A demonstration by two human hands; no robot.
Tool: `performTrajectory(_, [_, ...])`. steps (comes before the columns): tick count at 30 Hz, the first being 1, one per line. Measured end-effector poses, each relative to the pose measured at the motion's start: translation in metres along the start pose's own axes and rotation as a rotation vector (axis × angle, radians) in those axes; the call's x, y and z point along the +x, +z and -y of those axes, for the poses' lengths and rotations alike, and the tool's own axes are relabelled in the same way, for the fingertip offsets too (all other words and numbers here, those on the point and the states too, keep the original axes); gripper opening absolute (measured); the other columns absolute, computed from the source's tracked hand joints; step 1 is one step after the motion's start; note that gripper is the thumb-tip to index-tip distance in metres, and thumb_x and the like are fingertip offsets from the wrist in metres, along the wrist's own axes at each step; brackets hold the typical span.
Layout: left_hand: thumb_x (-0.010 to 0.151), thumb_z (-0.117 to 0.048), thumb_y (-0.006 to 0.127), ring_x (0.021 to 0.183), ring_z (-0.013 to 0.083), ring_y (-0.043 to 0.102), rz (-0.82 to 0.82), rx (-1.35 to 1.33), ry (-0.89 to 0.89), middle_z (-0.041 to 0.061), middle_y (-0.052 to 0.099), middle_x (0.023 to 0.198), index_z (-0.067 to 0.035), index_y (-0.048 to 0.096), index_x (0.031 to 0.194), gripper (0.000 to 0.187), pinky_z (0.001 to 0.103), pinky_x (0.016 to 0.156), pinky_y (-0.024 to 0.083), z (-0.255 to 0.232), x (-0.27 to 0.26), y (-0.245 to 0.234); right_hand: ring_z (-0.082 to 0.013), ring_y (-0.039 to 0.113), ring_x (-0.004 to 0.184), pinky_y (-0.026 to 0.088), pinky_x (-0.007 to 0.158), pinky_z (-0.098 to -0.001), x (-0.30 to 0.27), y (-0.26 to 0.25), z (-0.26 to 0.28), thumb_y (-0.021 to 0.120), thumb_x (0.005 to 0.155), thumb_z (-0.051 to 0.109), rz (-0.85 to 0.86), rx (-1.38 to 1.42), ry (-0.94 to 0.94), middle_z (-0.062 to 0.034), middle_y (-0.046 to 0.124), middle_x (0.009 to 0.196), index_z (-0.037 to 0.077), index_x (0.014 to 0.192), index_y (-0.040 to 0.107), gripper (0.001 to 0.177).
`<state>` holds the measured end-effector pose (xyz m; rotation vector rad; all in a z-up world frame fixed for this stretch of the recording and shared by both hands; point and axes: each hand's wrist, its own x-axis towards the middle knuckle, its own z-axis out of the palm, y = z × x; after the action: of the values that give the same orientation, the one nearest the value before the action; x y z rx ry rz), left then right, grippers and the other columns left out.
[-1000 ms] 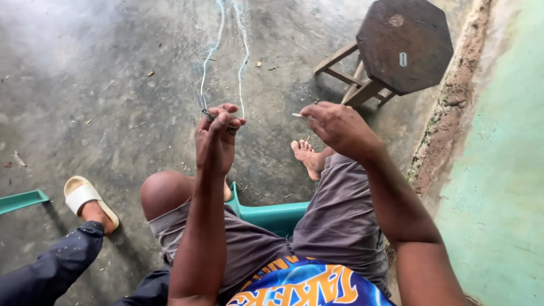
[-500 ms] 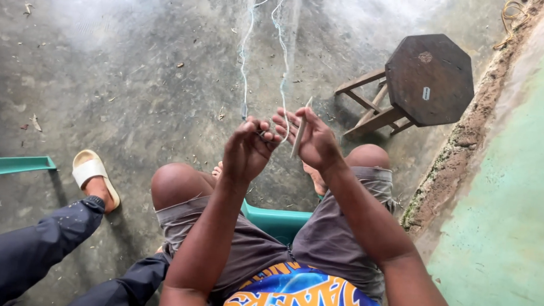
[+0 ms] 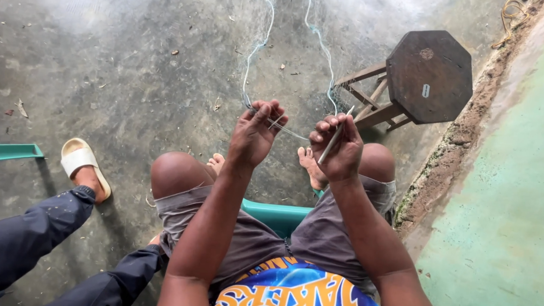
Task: The person sits on a green plastic chair and uses a small tool to repair a fishing net. They repeatedly pull the net, thread the tool through the mesh, and tie knots to mend the net.
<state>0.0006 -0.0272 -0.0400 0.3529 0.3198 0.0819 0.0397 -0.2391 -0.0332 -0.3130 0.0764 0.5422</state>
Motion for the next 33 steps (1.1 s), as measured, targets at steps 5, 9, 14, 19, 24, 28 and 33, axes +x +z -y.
performTrajectory(5, [0.102,-0.008,0.065,0.102,0.0246,0.077,0.025,-0.137,0.045,0.012,0.077,0.115,-0.009,0.072,0.099,0.008,0.045,0.1,0.06,-0.003,0.005,0.009,-0.0208,0.066,0.108,0.046,0.087,-0.0369,0.004,-0.001,-0.006,0.039,0.111,0.036,0.036,-0.03,-0.035,0.0003,0.07,0.105,0.017,0.109,0.067,0.034])
performTrajectory(9, [0.102,-0.007,0.066,0.097,0.0214,0.077,0.032,-0.147,0.056,0.011,0.077,0.116,-0.012,0.074,0.1,0.01,0.04,0.096,0.063,-0.001,0.013,-0.003,-0.0216,0.067,0.11,0.047,0.09,-0.0375,0.006,0.002,-0.008,0.038,0.111,0.035,0.059,-0.021,-0.041,-0.0006,0.071,0.108,0.016,0.11,0.066,0.034])
performTrajectory(14, [0.103,-0.009,0.064,0.09,0.0187,0.071,0.097,-0.096,-0.029,0.01,0.077,0.113,-0.014,0.071,0.099,0.009,0.031,0.08,0.062,-0.009,0.005,0.011,-0.0214,0.068,0.108,0.048,0.088,-0.0361,0.008,-0.001,-0.005,0.038,0.111,0.036,0.027,-0.015,-0.03,-0.0004,0.07,0.106,0.016,0.109,0.066,0.034])
performTrajectory(19, [0.093,0.001,0.07,0.074,0.0145,0.063,0.101,0.064,-0.107,0.01,0.074,0.106,-0.012,0.059,0.092,0.017,0.024,0.062,0.053,-0.013,0.0,0.017,-0.0226,0.069,0.108,0.049,0.087,-0.0369,0.008,-0.001,-0.006,0.039,0.111,0.035,0.018,-0.026,-0.038,-0.0012,0.07,0.106,0.016,0.109,0.066,0.033])
performTrajectory(24, [0.087,0.004,0.079,0.057,0.004,0.047,0.094,0.214,-0.101,0.005,0.066,0.09,-0.011,0.061,0.11,0.033,0.016,0.048,0.037,-0.013,-0.002,0.021,-0.0252,0.071,0.108,0.053,0.089,-0.0381,0.006,0.008,-0.01,0.041,0.111,0.036,-0.047,-0.068,-0.014,-0.003,0.071,0.108,0.016,0.108,0.067,0.033])
performTrajectory(28, [0.098,-0.005,0.069,0.058,0.004,0.045,0.083,0.146,-0.014,0.006,0.065,0.097,-0.006,0.067,0.106,0.008,0.017,0.051,0.037,-0.018,-0.008,0.03,-0.0266,0.072,0.112,0.057,0.095,-0.0391,0.007,0.014,-0.012,0.043,0.111,0.034,-0.138,-0.117,-0.008,-0.0053,0.073,0.117,0.015,0.108,0.068,0.032])
performTrajectory(33, [0.11,-0.016,0.056,0.067,0.0071,0.049,0.361,0.024,0.056,0.013,0.061,0.146,-0.013,0.061,0.112,0.006,0.017,0.056,0.039,-0.034,-0.016,0.035,-0.032,0.07,0.12,0.062,0.096,-0.0454,0.005,0.03,-0.016,0.05,0.109,0.032,-0.224,-0.291,0.118,-0.0098,0.069,0.131,0.013,0.105,0.069,0.027])
